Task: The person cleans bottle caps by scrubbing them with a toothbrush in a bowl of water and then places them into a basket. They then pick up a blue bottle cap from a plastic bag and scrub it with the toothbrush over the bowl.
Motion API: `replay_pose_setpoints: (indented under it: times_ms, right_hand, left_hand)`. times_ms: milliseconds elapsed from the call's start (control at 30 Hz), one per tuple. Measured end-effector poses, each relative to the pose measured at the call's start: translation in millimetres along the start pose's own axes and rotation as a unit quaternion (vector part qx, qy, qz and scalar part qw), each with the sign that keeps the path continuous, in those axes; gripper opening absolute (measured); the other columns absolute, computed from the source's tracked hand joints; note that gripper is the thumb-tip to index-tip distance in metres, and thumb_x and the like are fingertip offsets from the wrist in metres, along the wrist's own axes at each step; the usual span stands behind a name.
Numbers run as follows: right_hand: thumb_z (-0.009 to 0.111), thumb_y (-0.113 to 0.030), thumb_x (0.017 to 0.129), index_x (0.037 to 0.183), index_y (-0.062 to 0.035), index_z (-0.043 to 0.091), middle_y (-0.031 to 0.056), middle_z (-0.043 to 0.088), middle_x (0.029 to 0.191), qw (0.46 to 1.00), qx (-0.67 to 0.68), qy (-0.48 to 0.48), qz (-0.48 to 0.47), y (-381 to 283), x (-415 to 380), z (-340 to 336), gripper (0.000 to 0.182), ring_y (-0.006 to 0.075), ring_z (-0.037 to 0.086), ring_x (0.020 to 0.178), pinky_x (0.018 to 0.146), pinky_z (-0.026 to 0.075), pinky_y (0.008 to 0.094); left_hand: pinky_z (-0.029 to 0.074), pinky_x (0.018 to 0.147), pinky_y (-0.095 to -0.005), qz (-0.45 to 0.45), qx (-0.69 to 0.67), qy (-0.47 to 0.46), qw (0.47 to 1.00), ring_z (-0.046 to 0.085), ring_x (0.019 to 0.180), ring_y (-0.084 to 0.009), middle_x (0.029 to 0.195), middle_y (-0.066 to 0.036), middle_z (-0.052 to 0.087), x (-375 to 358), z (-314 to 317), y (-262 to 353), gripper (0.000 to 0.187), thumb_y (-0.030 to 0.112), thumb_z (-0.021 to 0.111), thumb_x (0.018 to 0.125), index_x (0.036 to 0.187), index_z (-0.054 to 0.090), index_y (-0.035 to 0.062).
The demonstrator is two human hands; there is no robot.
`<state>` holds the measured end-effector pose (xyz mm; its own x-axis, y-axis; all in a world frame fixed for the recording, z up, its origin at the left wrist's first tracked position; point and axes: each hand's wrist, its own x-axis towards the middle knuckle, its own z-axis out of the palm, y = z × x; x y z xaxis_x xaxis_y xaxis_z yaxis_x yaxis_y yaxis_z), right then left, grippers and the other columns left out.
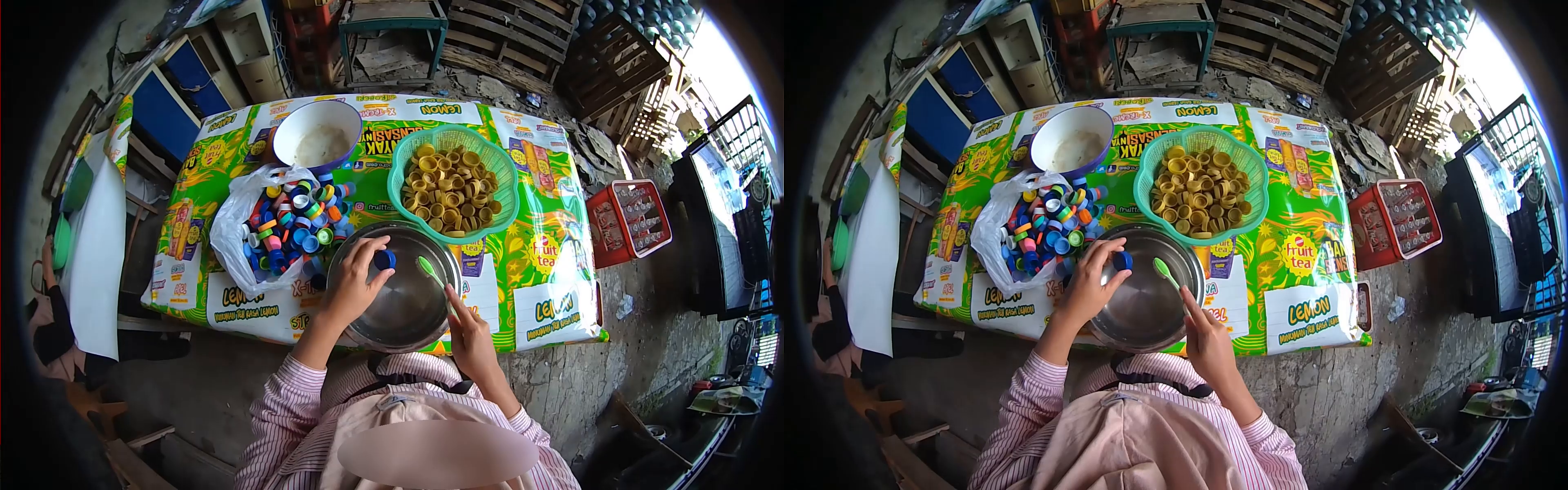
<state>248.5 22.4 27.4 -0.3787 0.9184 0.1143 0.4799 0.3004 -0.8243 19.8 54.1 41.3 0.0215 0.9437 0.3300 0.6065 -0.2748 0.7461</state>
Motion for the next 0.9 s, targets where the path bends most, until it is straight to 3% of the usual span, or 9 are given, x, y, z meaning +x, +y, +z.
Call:
replay_pose_setpoints:
  times_ms: [67, 167, 300, 400, 433, 533, 667, 700, 900]
  right_hand:
    - [0.047, -0.001, 0.087, 0.134, -0.0144, 0.041, 0.0205, 0.058, 0.085, 0.998, -0.057, 0.005, -0.001, -7, -5, -7, 0.049, 0.0373, 0.052, 0.058, 0.057, 0.043, 0.0418]
    - [0.049, -0.004, 0.087, 0.133, -0.0171, 0.043, 0.0169, 0.056, 0.079, 0.989, -0.140, -0.033, 0.023, 1, -13, -3, 0.049, 0.0354, 0.054, 0.060, 0.054, 0.043, 0.0425]
    - [0.053, -0.008, 0.085, 0.136, -0.0207, 0.039, 0.0083, 0.051, 0.073, 0.978, -0.202, 0.001, -0.042, -3, -12, -10, 0.055, 0.0251, 0.054, 0.055, 0.047, 0.045, 0.0386]
    - [0.052, -0.005, 0.086, 0.133, -0.0199, 0.044, 0.0127, 0.053, 0.073, 0.990, -0.129, 0.031, -0.050, -1, -12, -5, 0.050, 0.0318, 0.053, 0.055, 0.048, 0.042, 0.0415]
    - [0.052, -0.005, 0.086, 0.133, -0.0199, 0.044, 0.0127, 0.053, 0.073, 0.990, -0.128, 0.031, -0.049, 3, -13, -2, 0.050, 0.0318, 0.053, 0.055, 0.048, 0.042, 0.0415]
    - [0.054, -0.004, 0.083, 0.136, -0.0191, 0.040, 0.0083, 0.052, 0.075, 0.971, -0.239, -0.020, 0.004, 7, -12, -4, 0.056, 0.0250, 0.056, 0.058, 0.048, 0.045, 0.0381]
    - [0.053, -0.007, 0.084, 0.135, -0.0208, 0.040, 0.0091, 0.053, 0.076, 0.982, -0.172, 0.058, -0.055, 9, -14, -8, 0.054, 0.0264, 0.057, 0.056, 0.048, 0.046, 0.0381]
    - [0.053, -0.007, 0.084, 0.135, -0.0202, 0.041, 0.0089, 0.053, 0.076, 0.973, -0.229, 0.003, -0.014, 11, -14, -6, 0.053, 0.0262, 0.057, 0.057, 0.048, 0.046, 0.0381]
    - [0.053, -0.007, 0.085, 0.134, -0.0220, 0.041, 0.0079, 0.054, 0.076, 0.983, -0.173, 0.051, -0.037, 6, -18, -10, 0.053, 0.0267, 0.057, 0.056, 0.047, 0.046, 0.0390]
  left_hand:
    - [0.047, 0.080, -0.0332, 0.007, -0.005, 0.018, 1.000, 0.057, 0.093, -0.0263, 0.104, -0.012, 0.055, -5, 0, 0, 0.040, 0.004, 0.067, 0.076, 0.113, 0.053, 0.0017]
    - [0.046, 0.082, -0.0360, -0.003, 0.161, -0.185, 0.970, 0.055, 0.095, -0.0331, 0.106, -0.014, 0.057, -27, 12, -44, 0.046, 0.005, 0.067, 0.074, 0.118, 0.051, 0.0025]
    - [0.047, 0.082, -0.0359, 0.034, 0.029, -0.011, 0.999, 0.056, 0.094, -0.0304, 0.108, -0.013, 0.058, -6, -5, 8, 0.062, 0.004, 0.068, 0.074, 0.130, 0.042, 0.0068]
    - [0.047, 0.081, -0.0357, 0.066, 0.032, -0.030, 0.997, 0.058, 0.094, -0.0281, 0.104, -0.011, 0.060, -13, 7, -3, 0.081, 0.005, 0.071, 0.072, 0.140, 0.027, 0.0101]
    - [0.048, 0.081, -0.0354, -0.105, 0.109, -0.165, 0.975, 0.058, 0.093, -0.0261, 0.101, -0.010, 0.062, -17, 11, -10, 0.095, 0.004, 0.072, 0.070, 0.144, 0.013, 0.0110]
    - [0.049, 0.079, -0.0354, -0.034, 0.081, -0.083, 0.993, 0.060, 0.089, -0.0258, 0.098, -0.009, 0.063, -23, 10, -8, 0.100, 0.003, 0.072, 0.069, 0.144, 0.006, 0.0092]
    - [0.048, 0.079, -0.0342, 0.032, 0.030, -0.027, 0.999, 0.058, 0.086, -0.0251, 0.091, -0.010, 0.062, -22, 9, -4, 0.101, 0.001, 0.070, 0.066, 0.144, 0.005, 0.0034]
    - [0.049, 0.077, -0.0339, -0.085, 0.066, -0.098, 0.989, 0.058, 0.082, -0.0245, 0.091, -0.010, 0.062, -21, 10, -12, 0.099, 0.004, 0.069, 0.067, 0.143, 0.006, 0.0036]
    - [0.049, 0.076, -0.0324, 0.014, 0.034, -0.052, 0.998, 0.061, 0.084, -0.0241, 0.096, -0.011, 0.062, -29, 15, -9, 0.088, 0.006, 0.072, 0.070, 0.141, 0.020, 0.0044]
